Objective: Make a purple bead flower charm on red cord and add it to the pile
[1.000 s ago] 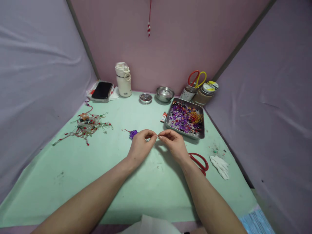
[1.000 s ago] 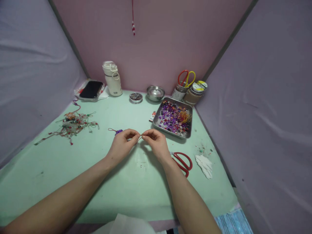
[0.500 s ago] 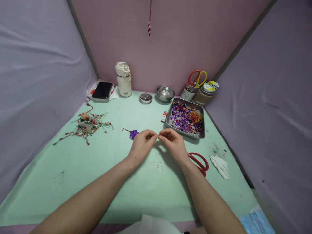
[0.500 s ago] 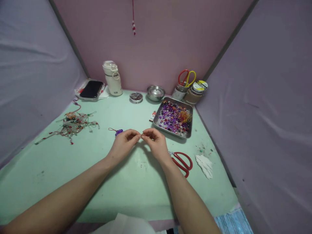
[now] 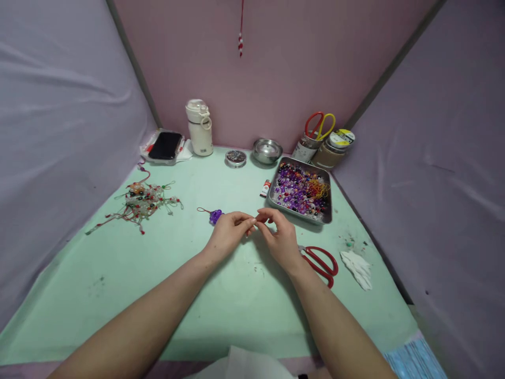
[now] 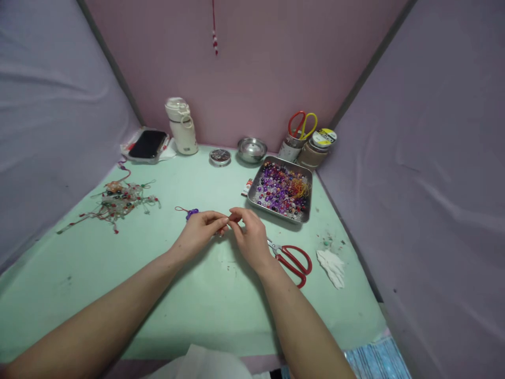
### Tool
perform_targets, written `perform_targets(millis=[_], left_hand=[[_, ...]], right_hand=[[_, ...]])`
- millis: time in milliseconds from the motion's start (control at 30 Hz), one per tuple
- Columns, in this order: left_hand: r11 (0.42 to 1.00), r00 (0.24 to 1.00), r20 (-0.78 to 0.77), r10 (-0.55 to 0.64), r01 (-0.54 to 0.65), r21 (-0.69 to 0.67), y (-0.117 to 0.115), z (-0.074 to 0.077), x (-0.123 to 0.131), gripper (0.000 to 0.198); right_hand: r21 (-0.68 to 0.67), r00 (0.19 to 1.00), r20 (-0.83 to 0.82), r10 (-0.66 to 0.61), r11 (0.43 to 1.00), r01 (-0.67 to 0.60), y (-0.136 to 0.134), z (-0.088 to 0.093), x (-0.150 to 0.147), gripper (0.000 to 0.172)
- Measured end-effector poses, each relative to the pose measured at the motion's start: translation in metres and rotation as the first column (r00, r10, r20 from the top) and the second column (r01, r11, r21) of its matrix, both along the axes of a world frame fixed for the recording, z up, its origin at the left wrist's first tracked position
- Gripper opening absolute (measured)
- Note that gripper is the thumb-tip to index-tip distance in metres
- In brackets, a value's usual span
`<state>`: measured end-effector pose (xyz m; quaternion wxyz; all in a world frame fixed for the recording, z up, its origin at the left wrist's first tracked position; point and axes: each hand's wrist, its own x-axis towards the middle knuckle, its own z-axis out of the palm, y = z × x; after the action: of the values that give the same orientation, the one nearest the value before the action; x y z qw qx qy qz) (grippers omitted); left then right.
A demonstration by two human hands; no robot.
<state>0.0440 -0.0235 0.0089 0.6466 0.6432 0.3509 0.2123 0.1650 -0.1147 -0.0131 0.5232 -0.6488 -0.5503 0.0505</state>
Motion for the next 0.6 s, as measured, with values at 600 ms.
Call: perform_targets(millis=[600], left_hand=[[0.997, 0.999, -0.015, 0.042, -0.043, -0.071, 0.001, -0.0037, 0.0003, 0.025]], right_hand=[[0.019, 0.977, 0.213, 0.006, 1.0, -0.01, -0.0023, 0.0, 0.0018, 0.023]])
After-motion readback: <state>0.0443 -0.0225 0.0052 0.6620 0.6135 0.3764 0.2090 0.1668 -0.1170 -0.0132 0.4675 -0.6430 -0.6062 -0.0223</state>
